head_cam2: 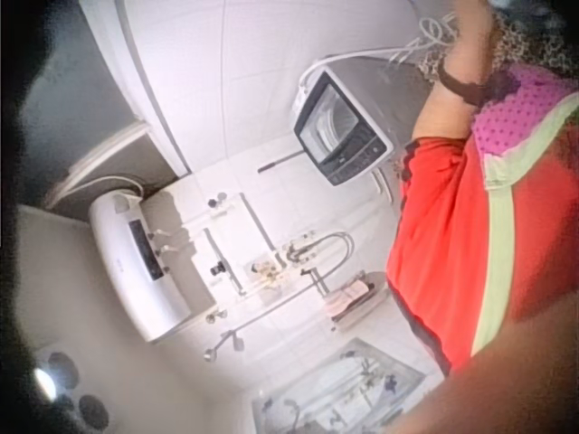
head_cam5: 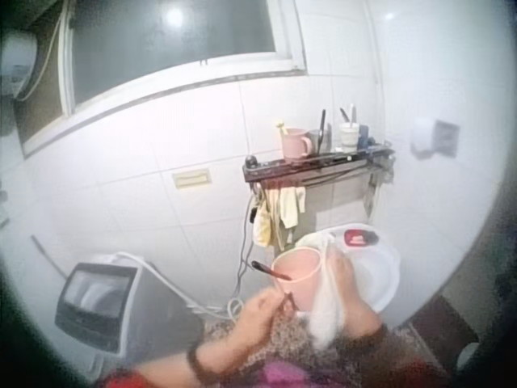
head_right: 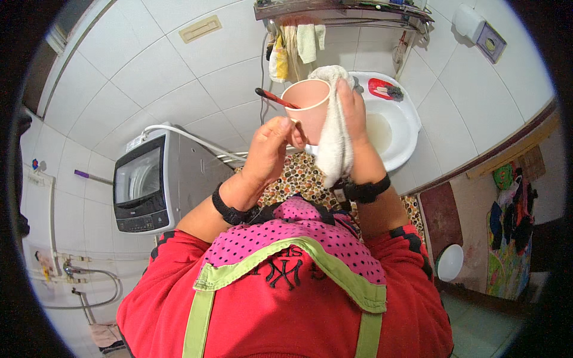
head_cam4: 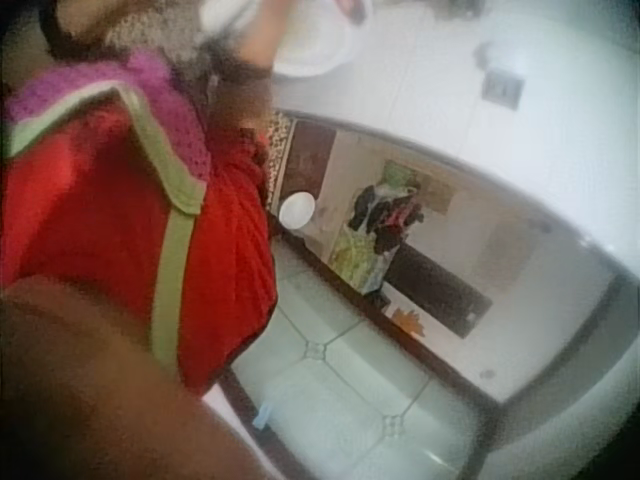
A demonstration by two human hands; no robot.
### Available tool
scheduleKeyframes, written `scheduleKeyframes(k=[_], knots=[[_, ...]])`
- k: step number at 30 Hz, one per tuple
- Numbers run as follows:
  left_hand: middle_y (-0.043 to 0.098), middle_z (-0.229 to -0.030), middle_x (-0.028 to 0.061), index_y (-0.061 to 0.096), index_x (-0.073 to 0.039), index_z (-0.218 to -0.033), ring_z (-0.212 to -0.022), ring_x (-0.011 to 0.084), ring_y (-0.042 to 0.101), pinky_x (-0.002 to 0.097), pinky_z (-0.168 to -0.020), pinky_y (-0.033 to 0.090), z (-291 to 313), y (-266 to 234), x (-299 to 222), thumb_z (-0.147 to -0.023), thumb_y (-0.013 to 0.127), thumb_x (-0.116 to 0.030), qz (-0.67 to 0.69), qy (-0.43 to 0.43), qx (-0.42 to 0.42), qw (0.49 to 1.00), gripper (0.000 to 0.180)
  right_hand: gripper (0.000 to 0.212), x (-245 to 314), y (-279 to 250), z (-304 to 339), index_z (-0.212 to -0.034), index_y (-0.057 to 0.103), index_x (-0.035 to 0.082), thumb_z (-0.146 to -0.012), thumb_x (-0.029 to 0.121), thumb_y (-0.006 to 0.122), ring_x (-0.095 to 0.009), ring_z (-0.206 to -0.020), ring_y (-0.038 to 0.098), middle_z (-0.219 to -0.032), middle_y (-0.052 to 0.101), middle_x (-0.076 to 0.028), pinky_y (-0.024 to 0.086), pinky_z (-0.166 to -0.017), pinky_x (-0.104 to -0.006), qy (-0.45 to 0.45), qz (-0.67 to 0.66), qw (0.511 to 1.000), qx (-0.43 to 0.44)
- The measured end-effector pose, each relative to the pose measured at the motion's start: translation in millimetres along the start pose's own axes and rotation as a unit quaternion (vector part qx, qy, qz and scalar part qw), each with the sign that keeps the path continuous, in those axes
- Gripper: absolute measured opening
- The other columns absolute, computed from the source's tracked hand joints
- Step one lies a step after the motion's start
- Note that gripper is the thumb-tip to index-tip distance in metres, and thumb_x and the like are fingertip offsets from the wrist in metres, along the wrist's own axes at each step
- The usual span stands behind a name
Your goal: The person washes several cups and a straw at a bathroom sink using a cloth and a steel wool scrubber, then dries them with a towel and places them on top of a washing machine. The person also scrubs and rinses a blue plastic cup.
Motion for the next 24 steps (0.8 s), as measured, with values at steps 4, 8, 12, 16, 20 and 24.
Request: scheduleKeyframes(k=[4,8,12,16,20,24], knots=[[0.057,-0.076,0.0018,0.057,-0.003,-0.086,-0.07,0.009,0.052,0.0235,-0.065,0.043,1,-5,4,-0.094,0.053,-0.027,0.029,-0.006,-0.034,0.999,0.026,0.049,27,25,46,-0.123,0.045,-0.004,-0.082,0.022,0.054,-0.035,-0.116,0.046,-0.123,0.048,-0.024,0.035,-0.098,-0.0385,-0.325,0.316,0.887,-0.084],[0.057,-0.077,0.0023,0.057,-0.004,-0.084,-0.069,0.009,0.051,0.0232,-0.063,0.041,7,-6,12,-0.093,0.054,-0.025,0.045,-0.036,-0.043,0.997,0.024,0.046,25,22,46,-0.119,0.048,-0.004,-0.083,0.023,0.055,-0.036,-0.112,0.049,-0.117,0.05,-0.025,0.037,-0.096,-0.041,-0.286,0.275,0.917,-0.049],[0.055,-0.07,0.0042,0.054,-0.003,-0.079,-0.065,0.0135,0.051,0.0272,-0.064,0.042,7,-11,7,-0.094,0.047,-0.023,0.051,-0.042,-0.007,0.998,0.026,0.045,-8,9,14,-0.113,0.054,-0.001,-0.09,0.036,0.047,-0.029,-0.094,0.061,-0.104,0.061,-0.018,0.049,-0.082,-0.036,0.079,-0.087,0.989,0.09],[0.046,-0.06,0.0009,0.048,-0.008,-0.07,-0.052,0.0113,0.042,0.0264,-0.05,0.036,-2,-25,8,-0.095,0.043,-0.032,0.146,-0.097,-0.047,0.983,0.034,0.062,-17,26,31,-0.122,0.048,-0.003,-0.095,0.049,0.031,-0.025,-0.09,0.063,-0.107,0.062,-0.017,0.052,-0.081,-0.0365,0.295,-0.312,0.885,0.182],[0.038,-0.051,-0.0022,0.044,-0.011,-0.062,-0.043,0.0095,0.033,0.0267,-0.043,0.03,-9,-54,14,-0.095,0.04,-0.038,-0.006,-0.092,-0.218,0.972,0.043,0.059,-23,50,53,-0.124,0.049,0.002,-0.094,0.051,0.033,-0.023,-0.091,0.063,-0.109,0.061,-0.014,0.052,-0.08,-0.0333,0.339,-0.4,0.835,0.166],[0.044,-0.049,0.0014,0.048,-0.002,-0.056,-0.047,0.013,0.038,0.0319,-0.048,0.034,-15,-67,-2,-0.096,0.035,-0.038,-0.244,0.062,-0.24,0.938,0.055,0.059,-37,57,66,-0.126,0.047,0.003,-0.093,0.051,0.035,-0.026,-0.097,0.061,-0.114,0.06,-0.014,0.05,-0.085,-0.0362,0.366,-0.383,0.835,0.15]])
Point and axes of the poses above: each hand's wrist, its own z-axis away from the middle knuckle, its own y-axis out of the palm, x = y × z, the point moved 6 cm from there along -z, towards the middle knuckle
